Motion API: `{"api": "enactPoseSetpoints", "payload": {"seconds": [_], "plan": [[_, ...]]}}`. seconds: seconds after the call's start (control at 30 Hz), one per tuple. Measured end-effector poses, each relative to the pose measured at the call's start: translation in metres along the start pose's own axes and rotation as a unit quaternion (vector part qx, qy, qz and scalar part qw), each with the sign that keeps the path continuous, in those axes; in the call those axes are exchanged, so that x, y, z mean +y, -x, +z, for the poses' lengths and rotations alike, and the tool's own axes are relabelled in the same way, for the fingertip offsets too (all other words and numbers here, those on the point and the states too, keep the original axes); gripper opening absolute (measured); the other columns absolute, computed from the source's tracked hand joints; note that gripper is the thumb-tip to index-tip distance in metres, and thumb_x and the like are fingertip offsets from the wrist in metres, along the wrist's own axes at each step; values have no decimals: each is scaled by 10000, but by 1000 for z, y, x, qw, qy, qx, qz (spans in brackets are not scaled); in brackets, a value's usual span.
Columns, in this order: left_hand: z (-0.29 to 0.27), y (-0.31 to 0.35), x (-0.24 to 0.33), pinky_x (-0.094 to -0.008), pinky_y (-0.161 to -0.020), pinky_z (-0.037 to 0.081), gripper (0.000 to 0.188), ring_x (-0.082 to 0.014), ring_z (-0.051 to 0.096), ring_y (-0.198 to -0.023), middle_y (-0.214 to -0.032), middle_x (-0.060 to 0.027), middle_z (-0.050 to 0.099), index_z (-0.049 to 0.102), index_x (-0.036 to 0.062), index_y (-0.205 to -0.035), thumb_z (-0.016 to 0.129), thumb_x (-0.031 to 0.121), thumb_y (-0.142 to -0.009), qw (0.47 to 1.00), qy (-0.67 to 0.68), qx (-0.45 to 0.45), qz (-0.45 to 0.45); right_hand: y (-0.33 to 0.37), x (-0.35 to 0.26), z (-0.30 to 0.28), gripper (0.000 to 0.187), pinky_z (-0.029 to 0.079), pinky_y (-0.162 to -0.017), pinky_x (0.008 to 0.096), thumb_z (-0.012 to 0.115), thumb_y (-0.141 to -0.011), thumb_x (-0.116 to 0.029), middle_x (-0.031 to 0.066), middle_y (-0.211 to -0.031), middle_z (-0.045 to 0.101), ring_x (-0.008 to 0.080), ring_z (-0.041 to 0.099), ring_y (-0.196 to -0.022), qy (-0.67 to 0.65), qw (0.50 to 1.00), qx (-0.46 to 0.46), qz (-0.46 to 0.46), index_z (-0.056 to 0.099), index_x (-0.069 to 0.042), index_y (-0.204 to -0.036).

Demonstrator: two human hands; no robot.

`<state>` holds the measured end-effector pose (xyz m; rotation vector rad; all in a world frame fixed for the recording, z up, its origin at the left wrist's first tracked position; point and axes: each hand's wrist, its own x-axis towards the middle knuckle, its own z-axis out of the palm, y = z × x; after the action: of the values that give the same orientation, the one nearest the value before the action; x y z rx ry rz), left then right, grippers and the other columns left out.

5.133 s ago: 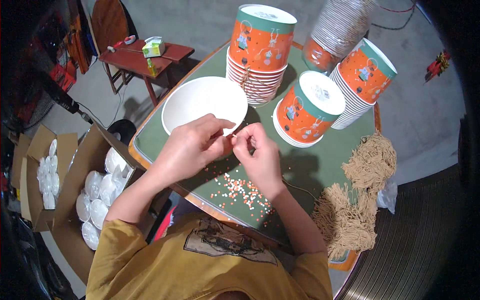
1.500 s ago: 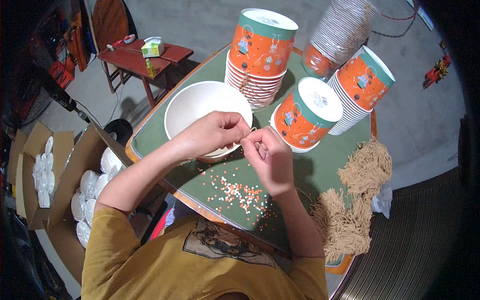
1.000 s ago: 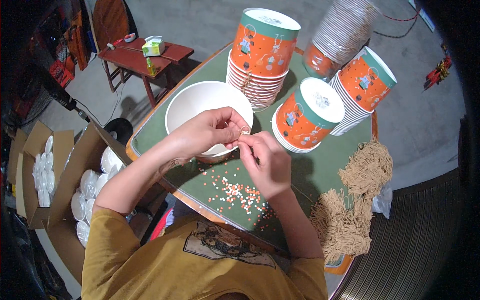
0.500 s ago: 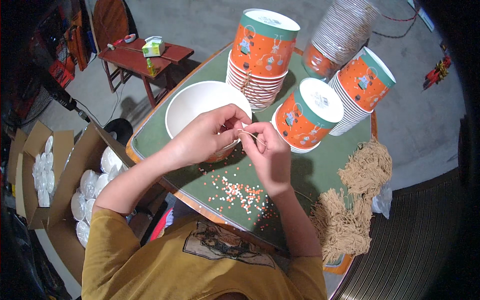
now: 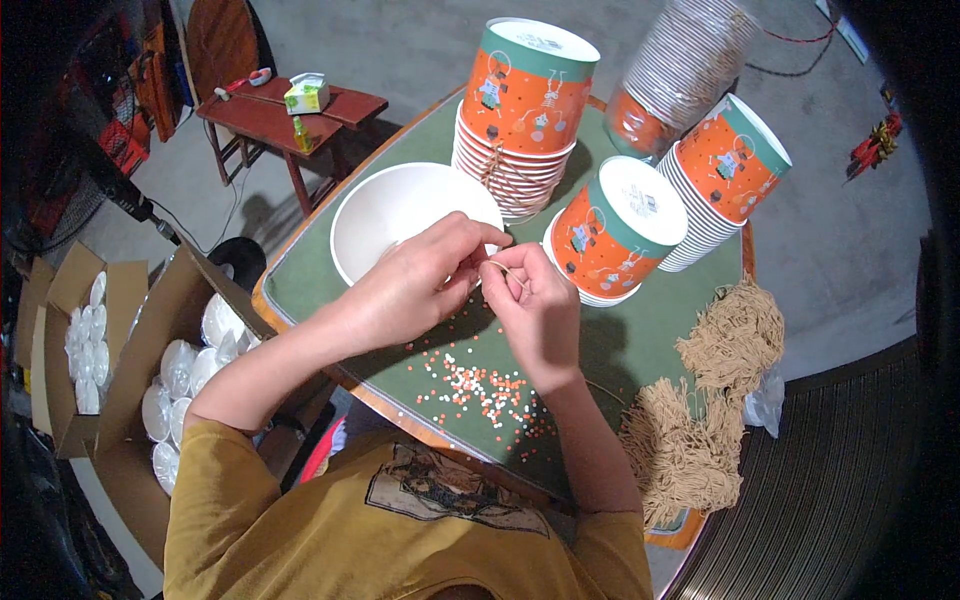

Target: Attaching strings and decorative beads to festive paper cups.

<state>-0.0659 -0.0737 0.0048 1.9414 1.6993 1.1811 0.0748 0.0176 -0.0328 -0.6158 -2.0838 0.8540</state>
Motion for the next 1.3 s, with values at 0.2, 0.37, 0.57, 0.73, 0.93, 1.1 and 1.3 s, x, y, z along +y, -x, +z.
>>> {"api": "enactPoseSetpoints", "payload": {"seconds": [0.2,0.37,0.57,0.73,0.93,1.1,1.3], "plan": [[-1,0,1,-315,-799,503,438,-202,583,-911,-988,-93,500,514,49,-1230,570,-67,-811,1000,-6,2,3,0,-1,0,118,451,-502,337,674,-817,-81,65,-616,543,186,544,-499,4,1000,-7,-1,561,-48,-819],[-2,1,1,-310,-764,487,418,-192,553,-873,-956,-88,465,520,43,-1209,572,-56,-807,1000,-15,11,12,1,2,1,84,429,-496,262,648,-841,-54,31,-595,559,65,504,-508,-164,981,-30,98,569,-24,-839],[-4,0,5,-323,-728,450,223,-207,517,-844,-926,-98,440,569,4,-1028,591,-7,-807,999,-27,5,-31,4,4,1,75,440,-508,242,644,-855,-57,26,-606,576,57,530,-539,-163,982,-25,94,583,-15,-861],[-1,-1,-3,-390,-735,470,116,-294,551,-831,-976,-151,456,529,-11,-911,579,33,-816,1000,-24,8,-12,6,4,1,89,460,-514,263,658,-849,-61,46,-650,604,87,570,-549,-116,991,-24,69,584,-18,-871],[3,0,-2,-350,-752,459,137,-261,552,-801,-932,-114,482,546,3,-911,619,4,-795,998,-53,34,4,7,5,1,105,477,-520,310,669,-828,-54,72,-678,610,167,598,-551,-65,997,-16,43,573,-27,-858],[2,-1,0,-342,-717,477,124,-249,583,-799,-807,-93,528,554,19,-899,623,6,-797,983,-172,45,36,8,7,2,119,480,-534,332,673,-820,-64,71,-677,592,200,596,-559,-35,999,0,16,559,-39,-844],[2,-1,3,-277,-679,478,95,-140,599,-753,-788,-72,589,556,19,-888,626,31,-824,993,8,33,-117,9,-1,-1,117,491,-550,351,665,-828,-85,84,-695,596,233,615,-584,0,1000,-8,6,556,-52,-858]]}}
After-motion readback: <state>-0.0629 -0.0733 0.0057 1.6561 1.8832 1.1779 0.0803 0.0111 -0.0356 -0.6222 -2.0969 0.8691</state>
